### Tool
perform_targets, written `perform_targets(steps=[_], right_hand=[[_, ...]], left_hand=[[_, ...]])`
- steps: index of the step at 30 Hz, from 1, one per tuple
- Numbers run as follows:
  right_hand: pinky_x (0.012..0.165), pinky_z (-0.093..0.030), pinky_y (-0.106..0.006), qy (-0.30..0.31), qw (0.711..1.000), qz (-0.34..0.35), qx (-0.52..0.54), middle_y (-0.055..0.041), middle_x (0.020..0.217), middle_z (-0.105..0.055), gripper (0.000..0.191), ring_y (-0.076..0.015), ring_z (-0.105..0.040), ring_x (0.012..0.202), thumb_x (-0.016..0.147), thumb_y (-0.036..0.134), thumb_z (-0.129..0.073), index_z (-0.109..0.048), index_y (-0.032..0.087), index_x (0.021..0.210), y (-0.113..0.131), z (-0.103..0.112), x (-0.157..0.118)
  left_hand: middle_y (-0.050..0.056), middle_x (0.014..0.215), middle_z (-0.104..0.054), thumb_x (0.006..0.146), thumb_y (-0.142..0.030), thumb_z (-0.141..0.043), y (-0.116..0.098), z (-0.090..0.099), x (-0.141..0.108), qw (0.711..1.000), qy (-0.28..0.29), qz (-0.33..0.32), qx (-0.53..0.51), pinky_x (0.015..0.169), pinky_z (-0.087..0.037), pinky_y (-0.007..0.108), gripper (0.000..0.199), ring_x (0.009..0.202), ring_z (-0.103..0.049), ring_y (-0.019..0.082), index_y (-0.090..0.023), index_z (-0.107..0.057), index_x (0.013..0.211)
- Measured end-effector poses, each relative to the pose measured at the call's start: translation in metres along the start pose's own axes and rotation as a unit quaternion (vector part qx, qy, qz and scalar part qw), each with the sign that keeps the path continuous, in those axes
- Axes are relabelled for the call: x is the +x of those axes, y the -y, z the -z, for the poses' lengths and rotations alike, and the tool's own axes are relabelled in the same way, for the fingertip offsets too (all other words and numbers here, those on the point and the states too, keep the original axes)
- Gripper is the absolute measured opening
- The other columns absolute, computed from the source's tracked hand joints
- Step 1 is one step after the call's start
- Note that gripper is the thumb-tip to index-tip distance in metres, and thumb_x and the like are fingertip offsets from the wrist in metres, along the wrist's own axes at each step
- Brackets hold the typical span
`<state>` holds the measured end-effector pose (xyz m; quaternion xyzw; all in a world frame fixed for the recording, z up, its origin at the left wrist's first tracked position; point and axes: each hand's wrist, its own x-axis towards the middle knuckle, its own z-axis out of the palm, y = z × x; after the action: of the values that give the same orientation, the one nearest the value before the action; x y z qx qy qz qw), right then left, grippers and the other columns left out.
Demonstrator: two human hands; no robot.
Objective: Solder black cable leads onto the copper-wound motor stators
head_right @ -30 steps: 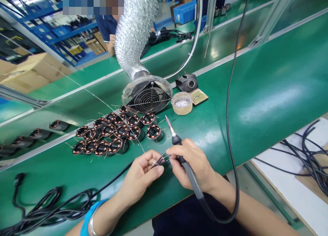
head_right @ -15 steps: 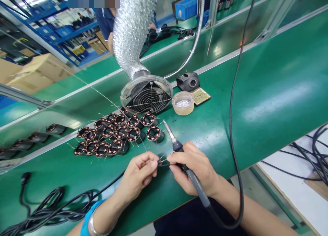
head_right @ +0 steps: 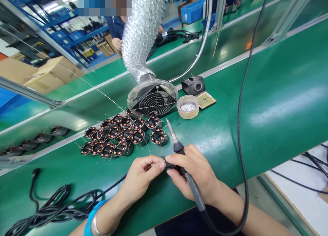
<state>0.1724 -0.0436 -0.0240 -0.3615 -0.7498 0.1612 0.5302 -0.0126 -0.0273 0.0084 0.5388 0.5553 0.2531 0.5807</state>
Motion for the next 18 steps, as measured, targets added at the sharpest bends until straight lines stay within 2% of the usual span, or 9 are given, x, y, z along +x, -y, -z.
perform_targets(steps=[2,6,10,12,14,16,18], right_hand=[[0.068,-0.049,-0.033,0.031,1.000,-0.002,0.001,-0.0057,0.096,-0.067,0.036,-0.0176,-0.053,0.076,0.086,0.010,-0.062,-0.054,0.018,0.121,0.001,0.002,0.005],[0.068,-0.049,-0.031,0.066,0.998,0.005,0.006,-0.0025,0.086,-0.066,0.027,-0.0163,-0.053,0.074,0.090,0.005,-0.055,-0.057,0.019,0.112,0.003,0.001,0.010],[0.062,-0.046,-0.031,0.027,0.999,0.004,-0.029,-0.0029,0.081,-0.063,0.027,-0.0159,-0.051,0.068,0.088,0.001,-0.053,-0.057,0.018,0.108,0.007,-0.006,0.006],[0.060,-0.045,-0.031,-0.001,0.998,0.013,-0.054,-0.0028,0.078,-0.061,0.029,-0.0158,-0.050,0.066,0.087,-0.001,-0.053,-0.058,0.017,0.109,0.009,-0.009,0.001],[0.061,-0.046,-0.030,-0.016,0.998,0.014,-0.065,-0.0025,0.077,-0.061,0.031,-0.0154,-0.052,0.065,0.087,-0.001,-0.055,-0.059,0.017,0.112,0.010,-0.009,-0.005],[0.064,-0.049,-0.030,-0.008,0.998,-0.001,-0.064,-0.0031,0.081,-0.063,0.030,-0.0159,-0.057,0.069,0.089,0.005,-0.058,-0.061,0.018,0.115,0.007,-0.005,-0.010],[0.068,-0.052,-0.030,0.005,0.998,-0.024,-0.054,-0.0052,0.091,-0.066,0.029,-0.0181,-0.063,0.076,0.089,0.017,-0.066,-0.063,0.019,0.117,-0.002,0.000,-0.015]], left_hand=[[0.000,0.063,-0.059,0.082,-0.038,-0.066,0.001,0.002,-0.002,1.000,0.008,-0.019,0.016,0.056,-0.035,0.022,0.026,0.058,-0.043,0.011,-0.013,-0.072,0.075],[-0.001,0.062,-0.056,0.088,-0.037,-0.060,0.003,0.001,-0.006,0.994,0.005,-0.062,0.091,0.054,-0.032,0.022,0.026,0.057,-0.042,0.011,-0.015,-0.071,0.078],[0.001,0.067,-0.063,0.096,-0.039,-0.051,0.008,-0.009,-0.020,0.990,-0.008,-0.077,0.122,0.056,-0.037,0.023,0.032,0.057,-0.050,0.013,-0.017,-0.068,0.080],[0.004,0.077,-0.069,0.100,-0.039,-0.041,0.007,-0.014,-0.030,0.993,0.002,-0.071,0.090,0.059,-0.042,0.024,0.036,0.060,-0.058,0.014,-0.018,-0.067,0.088],[0.008,0.088,-0.072,0.102,-0.035,-0.034,0.001,-0.015,-0.038,0.993,0.022,-0.091,0.075,0.066,-0.047,0.026,0.037,0.071,-0.066,0.017,-0.018,-0.067,0.099],[0.009,0.091,-0.073,0.102,-0.031,-0.034,-0.006,-0.012,-0.038,0.982,0.040,-0.140,0.124,0.074,-0.049,0.028,0.036,0.081,-0.069,0.021,-0.019,-0.068,0.102],[0.009,0.092,-0.074,0.100,-0.028,-0.037,-0.012,-0.004,-0.029,0.960,0.011,-0.181,0.214,0.078,-0.050,0.031,0.033,0.084,-0.069,0.023,-0.020,-0.069,0.105]])
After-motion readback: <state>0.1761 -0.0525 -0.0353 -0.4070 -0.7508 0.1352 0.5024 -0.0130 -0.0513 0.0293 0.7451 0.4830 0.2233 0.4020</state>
